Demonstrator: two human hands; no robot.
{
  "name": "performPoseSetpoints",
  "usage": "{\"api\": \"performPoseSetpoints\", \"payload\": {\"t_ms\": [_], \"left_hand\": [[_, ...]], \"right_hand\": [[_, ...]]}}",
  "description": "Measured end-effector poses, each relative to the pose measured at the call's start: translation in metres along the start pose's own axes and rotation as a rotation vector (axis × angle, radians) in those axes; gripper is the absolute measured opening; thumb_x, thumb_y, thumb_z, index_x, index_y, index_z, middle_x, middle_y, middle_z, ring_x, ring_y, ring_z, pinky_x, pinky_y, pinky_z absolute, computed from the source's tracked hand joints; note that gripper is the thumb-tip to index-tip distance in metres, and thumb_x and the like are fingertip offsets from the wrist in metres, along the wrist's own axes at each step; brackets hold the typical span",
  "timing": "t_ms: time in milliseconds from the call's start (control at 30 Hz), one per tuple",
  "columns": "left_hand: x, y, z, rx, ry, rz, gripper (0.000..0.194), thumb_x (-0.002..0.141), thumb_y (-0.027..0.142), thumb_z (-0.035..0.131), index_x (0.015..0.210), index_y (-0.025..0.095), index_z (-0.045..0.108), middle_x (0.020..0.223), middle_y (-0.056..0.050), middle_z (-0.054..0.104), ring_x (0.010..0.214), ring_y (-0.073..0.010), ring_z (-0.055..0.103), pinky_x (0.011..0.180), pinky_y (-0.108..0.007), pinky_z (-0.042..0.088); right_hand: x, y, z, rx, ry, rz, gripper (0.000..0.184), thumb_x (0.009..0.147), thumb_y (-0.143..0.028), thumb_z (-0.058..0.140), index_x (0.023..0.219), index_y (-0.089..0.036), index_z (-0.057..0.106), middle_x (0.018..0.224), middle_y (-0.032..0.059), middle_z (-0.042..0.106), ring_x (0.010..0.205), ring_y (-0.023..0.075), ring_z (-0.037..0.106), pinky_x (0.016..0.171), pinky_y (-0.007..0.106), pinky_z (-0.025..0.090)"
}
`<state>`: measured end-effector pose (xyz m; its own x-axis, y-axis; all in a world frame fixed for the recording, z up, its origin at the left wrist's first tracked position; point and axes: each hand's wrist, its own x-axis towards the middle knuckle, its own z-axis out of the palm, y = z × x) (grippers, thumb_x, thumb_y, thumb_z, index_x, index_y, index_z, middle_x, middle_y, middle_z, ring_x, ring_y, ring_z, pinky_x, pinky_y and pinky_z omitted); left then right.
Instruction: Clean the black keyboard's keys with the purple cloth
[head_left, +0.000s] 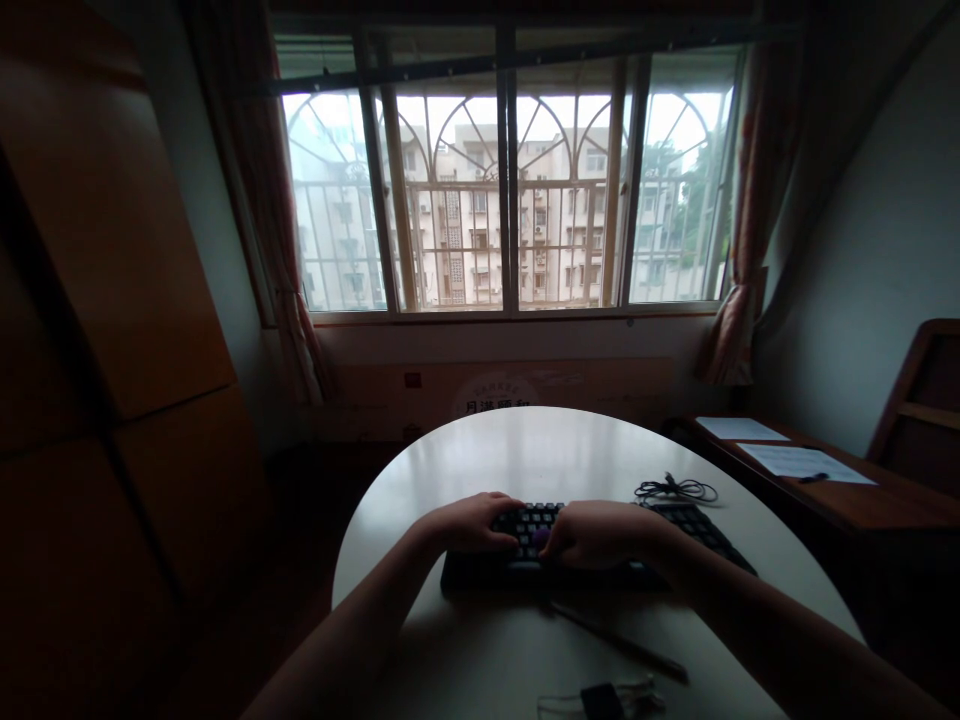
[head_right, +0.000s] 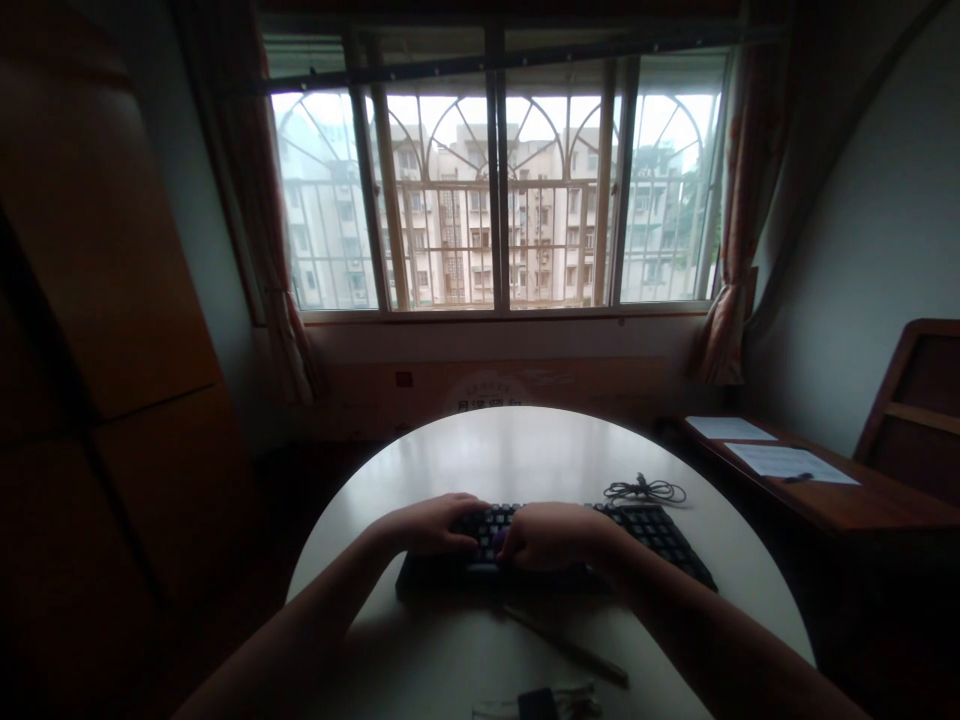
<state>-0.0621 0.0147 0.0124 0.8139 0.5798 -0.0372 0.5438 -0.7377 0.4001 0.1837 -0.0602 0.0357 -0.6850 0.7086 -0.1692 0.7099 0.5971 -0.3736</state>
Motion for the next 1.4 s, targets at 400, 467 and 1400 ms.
{"api": "performPoseSetpoints", "payload": {"t_ms": [400,467,1400], "left_hand": [[0.002,-0.005,0.003,-0.001,0.0,0.037,0.065,0.081,0.042,0.07,0.141,0.028,0.05,0.136,-0.008,0.056,0.12,-0.0311,0.055,0.101,-0.041,0.044],[0.002,-0.004,0.002,0.0,-0.007,0.031,0.065,0.081,0.042,0.07,0.142,0.029,0.05,0.137,-0.008,0.056,0.12,-0.0312,0.055,0.101,-0.041,0.044],[0.002,-0.004,0.001,-0.011,-0.012,0.017,0.067,0.08,0.043,0.071,0.142,0.027,0.05,0.137,-0.009,0.056,0.122,-0.032,0.054,0.103,-0.043,0.043]], "right_hand": [[0.001,0.0,-0.002,0.02,-0.018,0.016,0.036,0.083,-0.026,0.056,0.113,-0.026,0.075,0.099,0.0012,0.077,0.077,0.0175,0.067,0.069,0.023,0.044],[0.001,0.001,-0.002,0.016,-0.016,0.016,0.036,0.083,-0.026,0.056,0.113,-0.026,0.075,0.1,0.0012,0.077,0.078,0.0177,0.068,0.069,0.023,0.044],[0.016,0.036,0.006,0.234,-0.027,-0.02,0.037,0.083,-0.031,0.059,0.115,-0.022,0.075,0.096,0.0001,0.076,0.075,0.0152,0.064,0.071,0.022,0.045]]}}
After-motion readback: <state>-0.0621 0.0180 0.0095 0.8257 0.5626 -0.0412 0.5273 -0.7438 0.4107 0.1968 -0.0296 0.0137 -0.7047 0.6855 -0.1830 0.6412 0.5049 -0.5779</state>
